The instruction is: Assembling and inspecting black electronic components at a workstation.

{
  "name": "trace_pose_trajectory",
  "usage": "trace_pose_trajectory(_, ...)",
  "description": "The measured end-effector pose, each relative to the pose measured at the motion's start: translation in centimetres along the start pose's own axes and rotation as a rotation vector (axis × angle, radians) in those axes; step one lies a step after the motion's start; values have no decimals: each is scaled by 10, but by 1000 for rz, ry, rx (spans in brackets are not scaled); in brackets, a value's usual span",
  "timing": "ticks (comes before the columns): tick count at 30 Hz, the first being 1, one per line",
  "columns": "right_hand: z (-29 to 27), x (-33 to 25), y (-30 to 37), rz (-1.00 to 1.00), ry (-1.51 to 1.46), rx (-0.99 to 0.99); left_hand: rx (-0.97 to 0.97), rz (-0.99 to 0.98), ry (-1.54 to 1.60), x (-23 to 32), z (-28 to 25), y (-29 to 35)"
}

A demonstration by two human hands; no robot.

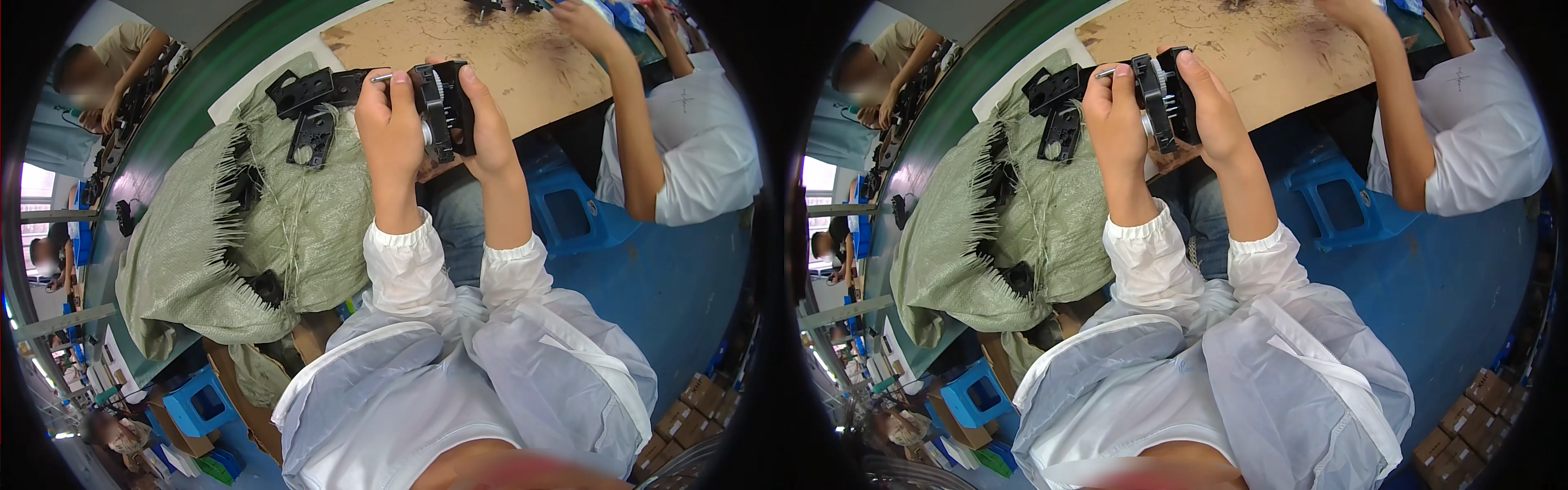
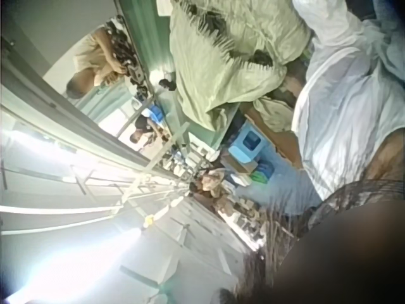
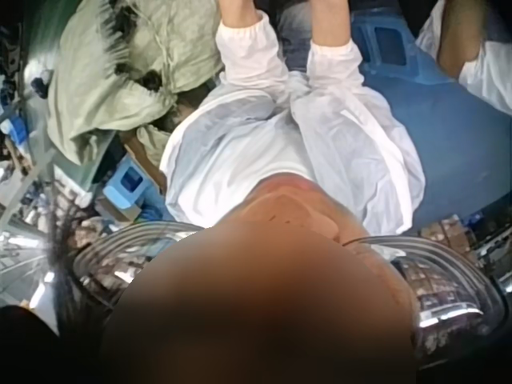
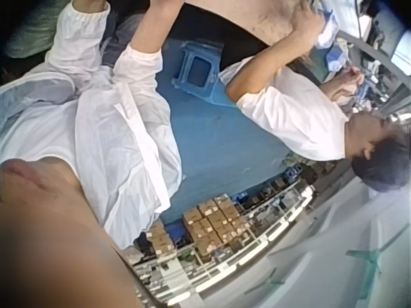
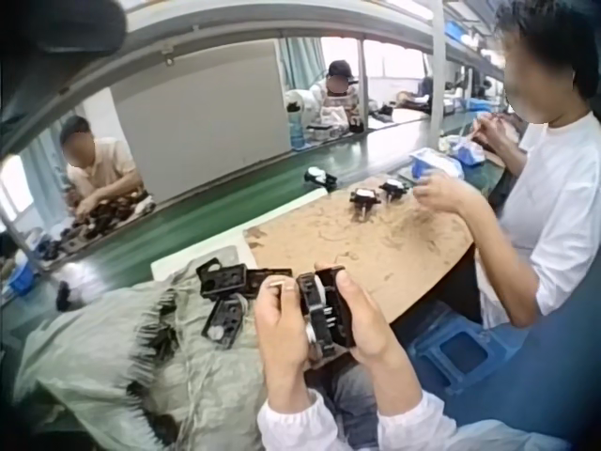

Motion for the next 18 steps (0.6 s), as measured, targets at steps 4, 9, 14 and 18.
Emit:
trace_pose_trajectory(4,-5,4,-2,-3,-5,37,3,-35,1,-11,0,-4)
trace_pose_trajectory(9,5,1,1,54,-78,42,3,0,4,-8,-1,-4)
trace_pose_trajectory(14,4,4,0,34,-13,80,5,27,-4,-8,-2,-4)
trace_pose_trajectory(18,8,7,1,26,59,43,13,88,-67,-9,-5,-2)
Point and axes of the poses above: each hand's wrist, its own y-axis away from the middle knuckle, its own z-axis out of the palm, x = y × z, the point moved 9 cm from there along -y, towards the middle knuckle, and after that the axes turned 4 degrees about -z, right-handed, at the moved point
